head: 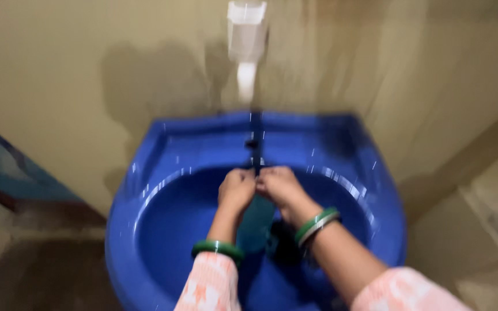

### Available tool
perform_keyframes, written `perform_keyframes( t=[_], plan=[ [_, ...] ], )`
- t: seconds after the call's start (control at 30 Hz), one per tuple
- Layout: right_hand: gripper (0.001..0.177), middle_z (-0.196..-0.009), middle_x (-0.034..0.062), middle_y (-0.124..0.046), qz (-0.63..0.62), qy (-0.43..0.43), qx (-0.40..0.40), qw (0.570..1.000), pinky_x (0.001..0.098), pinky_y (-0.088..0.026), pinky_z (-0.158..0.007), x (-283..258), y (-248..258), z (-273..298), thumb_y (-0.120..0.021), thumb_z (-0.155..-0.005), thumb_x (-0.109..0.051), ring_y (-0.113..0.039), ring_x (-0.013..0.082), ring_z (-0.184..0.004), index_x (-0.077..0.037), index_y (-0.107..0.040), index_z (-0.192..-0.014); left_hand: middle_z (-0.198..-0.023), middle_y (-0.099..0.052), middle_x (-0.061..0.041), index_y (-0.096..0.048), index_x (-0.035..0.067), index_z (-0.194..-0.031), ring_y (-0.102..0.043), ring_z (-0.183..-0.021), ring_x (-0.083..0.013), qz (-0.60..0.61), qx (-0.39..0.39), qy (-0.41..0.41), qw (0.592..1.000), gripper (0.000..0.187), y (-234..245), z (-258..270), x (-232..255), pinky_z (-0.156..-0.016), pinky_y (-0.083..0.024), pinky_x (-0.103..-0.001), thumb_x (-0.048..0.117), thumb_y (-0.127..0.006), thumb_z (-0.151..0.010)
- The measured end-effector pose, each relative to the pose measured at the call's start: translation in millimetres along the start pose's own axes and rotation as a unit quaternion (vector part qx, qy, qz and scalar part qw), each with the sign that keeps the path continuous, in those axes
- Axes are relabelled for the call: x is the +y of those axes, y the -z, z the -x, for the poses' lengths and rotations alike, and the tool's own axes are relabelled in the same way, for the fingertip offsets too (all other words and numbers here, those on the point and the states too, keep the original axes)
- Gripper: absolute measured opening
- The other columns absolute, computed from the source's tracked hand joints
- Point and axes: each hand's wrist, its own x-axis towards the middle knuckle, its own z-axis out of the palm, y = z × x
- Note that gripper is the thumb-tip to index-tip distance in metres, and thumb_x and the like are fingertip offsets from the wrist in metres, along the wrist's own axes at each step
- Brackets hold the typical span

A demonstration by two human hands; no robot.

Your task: The person organizes bathroom items by moving a toothpaste tube, a black bottle, a small clear bottle, a white pump bottle, and a red container from a blue sink onto a glass shelf. The person then rinses a dark cloth in the sink using a blue cup and places the cloth on the shelf.

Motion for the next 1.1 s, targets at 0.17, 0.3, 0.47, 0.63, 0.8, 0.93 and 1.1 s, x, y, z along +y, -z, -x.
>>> perform_keyframes(
  t=[0.17,0.3,0.47,0.63,0.8,0.93,1.1],
  plan=[
    [0.005,-0.071,0.0058,-0.053,-0.006,-0.201,0.066,0.977,0.0332,-0.043,-0.054,55,-4,-15,-0.059,-0.087,0.001,-0.049,0.0176,-0.06,-0.001,-0.063,-0.085,-0.102,-0.071,-0.021,-0.068,-0.002,-0.109,-0.074,-0.101,-0.0325,0.083,-0.083,0.099,0.988,0.03,-28,-31,-70,-0.081,-0.057,-0.046,0.019,-0.062,-0.089],
    [0.024,-0.081,0.0068,-0.073,0.027,-0.153,0.037,0.987,0.034,-0.058,-0.063,72,-16,2,-0.053,-0.079,0.008,-0.071,0.0182,-0.07,0.0,-0.069,-0.095,-0.105,-0.075,-0.025,-0.074,0.0,-0.104,-0.074,-0.105,-0.0366,-0.028,-0.161,0.039,0.986,0.027,-41,-41,-102,-0.086,-0.057,-0.046,0.012,-0.066,-0.082],
    [0.028,-0.097,0.01,-0.08,0.334,-0.078,0.211,0.915,0.0338,-0.058,-0.079,50,-14,22,-0.072,-0.087,-0.013,-0.075,0.0215,-0.087,-0.009,-0.079,-0.114,-0.114,-0.07,-0.027,-0.076,0.003,-0.106,-0.067,-0.109,-0.0452,-0.164,-0.084,0.016,0.983,0.024,-28,-13,-73,-0.096,-0.055,-0.049,0.02,-0.069,-0.09],
    [0.049,-0.136,0.0134,-0.054,0.585,-0.148,0.315,0.732,0.0529,-0.044,-0.101,11,4,43,-0.08,-0.082,-0.022,-0.05,0.0387,-0.129,-0.031,-0.066,-0.127,-0.111,-0.073,-0.017,-0.077,0.011,-0.1,-0.068,-0.109,-0.0397,-0.16,-0.097,0.002,0.982,0.027,-8,20,-36,-0.093,-0.055,-0.048,0.029,-0.08,-0.079],
    [0.059,-0.137,0.0189,-0.053,0.539,-0.291,0.16,0.774,0.0469,-0.055,-0.101,37,35,57,-0.086,-0.075,-0.024,-0.062,0.0418,-0.122,-0.025,-0.066,-0.13,-0.125,-0.069,-0.015,-0.075,0.019,-0.114,-0.063,-0.121,-0.036,-0.177,-0.14,-0.044,0.973,0.037,-19,33,-38,-0.111,-0.04,-0.051,0.036,-0.076,-0.081],
    [0.036,-0.109,0.0181,-0.079,0.545,-0.28,0.163,0.773,0.0468,-0.062,-0.092,43,44,66,-0.073,-0.081,-0.032,-0.078,0.0354,-0.102,-0.012,-0.077,-0.111,-0.148,-0.049,-0.017,-0.053,0.021,-0.142,-0.043,-0.141,-0.0353,-0.219,-0.158,-0.062,0.961,0.071,-30,40,-42,-0.124,-0.01,-0.059,0.045,-0.081,-0.081],
    [0.042,-0.1,0.0239,-0.073,0.504,-0.041,0.306,0.807,0.0532,-0.053,-0.088,-12,17,68,-0.058,-0.084,-0.047,-0.067,0.0476,-0.1,-0.011,-0.078,-0.096,-0.152,-0.044,-0.016,-0.042,0.024,-0.149,-0.04,-0.142,-0.0371,-0.146,-0.117,-0.073,0.98,0.086,-33,40,-38,-0.117,-0.02,-0.062,0.029,-0.083,-0.074]
  ],
)
